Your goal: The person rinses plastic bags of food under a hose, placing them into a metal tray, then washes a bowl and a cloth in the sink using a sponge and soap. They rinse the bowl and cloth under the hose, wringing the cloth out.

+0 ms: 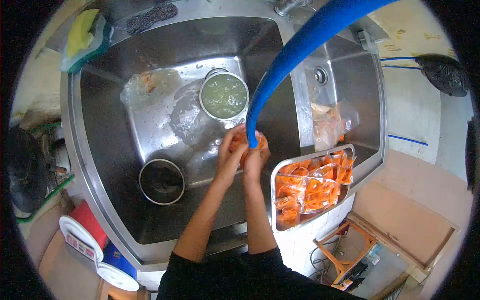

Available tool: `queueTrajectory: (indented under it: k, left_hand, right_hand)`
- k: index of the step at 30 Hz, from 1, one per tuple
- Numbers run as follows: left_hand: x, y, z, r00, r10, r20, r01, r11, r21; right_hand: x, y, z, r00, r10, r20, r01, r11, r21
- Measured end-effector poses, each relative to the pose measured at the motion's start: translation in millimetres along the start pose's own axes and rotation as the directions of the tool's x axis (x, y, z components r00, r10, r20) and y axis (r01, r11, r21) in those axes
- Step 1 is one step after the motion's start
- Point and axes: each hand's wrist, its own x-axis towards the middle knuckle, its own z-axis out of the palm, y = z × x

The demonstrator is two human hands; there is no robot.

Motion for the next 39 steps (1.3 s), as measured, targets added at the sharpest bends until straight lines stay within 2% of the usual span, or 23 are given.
queueTrajectory:
  k: [1, 3, 5, 8, 11, 13, 15, 17, 19, 20, 21, 22, 23, 25, 26, 27, 29, 30, 31, 33, 34, 37, 39]
  left_hand:
    - [0, 1, 0, 0.998, 0.068, -0.016, -0.068, 0.998, -0.01]
    - [7, -1, -1, 0.999, -0.036, 0.006, 0.037, 0.992, -0.12]
    - [15, -9, -3, 0.998, -0.056, -0.034, 0.043, 0.955, -0.293]
    - [13, -13, -3, 0.99, -0.097, -0.1, 0.063, 0.952, -0.299]
    - [1, -11, 5, 0.98, -0.094, -0.178, 0.032, 0.946, -0.322]
    - [-2, -13, 4, 0.971, -0.072, -0.226, -0.004, 0.948, -0.318]
    - [5, -19, 0, 0.962, 0.016, -0.274, -0.087, 0.965, -0.247]
    - [12, -13, 0, 0.955, -0.01, -0.295, -0.059, 0.973, -0.223]
    - [19, -15, -5, 0.946, -0.016, -0.324, -0.093, 0.943, -0.319]
    - [22, -15, -10, 0.945, -0.016, -0.326, -0.093, 0.944, -0.316]
    - [23, -11, -13, 0.939, -0.145, -0.313, 0.04, 0.947, -0.318]
    - [24, -8, -14, 0.916, -0.272, -0.296, 0.173, 0.932, -0.319]
    - [26, -8, -15, 0.917, -0.275, -0.289, 0.177, 0.93, -0.321]
    - [26, 6, -14, 0.914, -0.402, -0.058, 0.337, 0.83, -0.444]
    - [19, 17, -4, 0.909, -0.399, -0.121, 0.353, 0.892, -0.283]
    - [20, 15, -3, 0.909, -0.398, -0.123, 0.353, 0.892, -0.281]
    - [21, 10, -2, 0.924, -0.37, -0.091, 0.368, 0.929, -0.043]
    - [19, 6, 2, 0.938, -0.281, -0.205, 0.312, 0.939, 0.142]
    - [18, 5, -1, 0.938, -0.281, -0.206, 0.312, 0.94, 0.141]
    - [16, -1, -9, 0.898, -0.418, 0.135, 0.439, 0.869, -0.229]
    - [18, -17, -12, 0.899, -0.417, 0.136, 0.438, 0.87, -0.227]
    - [11, -36, -11, 0.987, -0.16, 0.005, 0.159, 0.981, 0.108]
    - [-3, -33, -4, 0.984, -0.175, -0.039, 0.174, 0.871, 0.459]
  right_hand:
    - [-1, -2, 3, 1.0, 0.0, -0.003, 0.0, 1.0, 0.0]
    - [-5, -1, 12, 0.997, 0.072, -0.019, -0.065, 0.966, 0.249]
    - [-4, 10, 17, 0.996, 0.015, -0.093, 0.004, 0.98, 0.201]
    - [-5, 13, 21, 0.995, -0.027, -0.092, 0.046, 0.976, 0.212]
    - [5, 16, 12, 0.992, -0.124, -0.036, 0.124, 0.992, -0.007]
    - [7, 5, 8, 0.972, 0.07, 0.225, -0.141, 0.939, 0.313]
    - [-4, 1, 15, 0.979, 0.079, 0.188, -0.142, 0.926, 0.351]
    - [-15, -3, 24, 0.999, 0.036, 0.008, -0.036, 0.885, 0.465]
    - [-25, -15, 26, 1.0, 0.005, 0.011, -0.01, 0.851, 0.526]
    - [-23, -11, 20, 0.982, -0.037, 0.184, -0.062, 0.86, 0.507]
    - [-24, -11, 16, 0.934, -0.075, 0.348, -0.108, 0.872, 0.478]
    - [-26, -10, 13, 0.928, -0.027, 0.371, -0.16, 0.87, 0.465]
    - [-26, -9, 12, 0.93, -0.03, 0.365, -0.155, 0.872, 0.465]
    - [-28, -5, 14, 0.94, -0.106, 0.325, 0.026, 0.97, 0.241]
    - [-26, -3, 17, 0.966, -0.078, 0.246, 0.024, 0.976, 0.216]
    - [-23, -1, 17, 0.966, -0.077, 0.246, 0.022, 0.976, 0.218]
    - [-18, 4, 16, 0.971, -0.204, 0.125, 0.201, 0.979, 0.041]
    - [-15, 5, 16, 0.97, -0.205, 0.127, 0.202, 0.979, 0.043]
    - [-13, 6, 14, 0.97, -0.201, 0.14, 0.204, 0.979, -0.004]
    - [-9, 6, 11, 0.969, -0.197, 0.149, 0.207, 0.977, -0.052]
    - [-7, 3, 12, 0.975, -0.202, 0.096, 0.21, 0.974, -0.085]
    - [3, -1, 17, 0.972, -0.234, -0.012, 0.23, 0.962, -0.146]
    - [16, -13, 9, 0.96, 0.199, -0.196, -0.224, 0.968, -0.116]
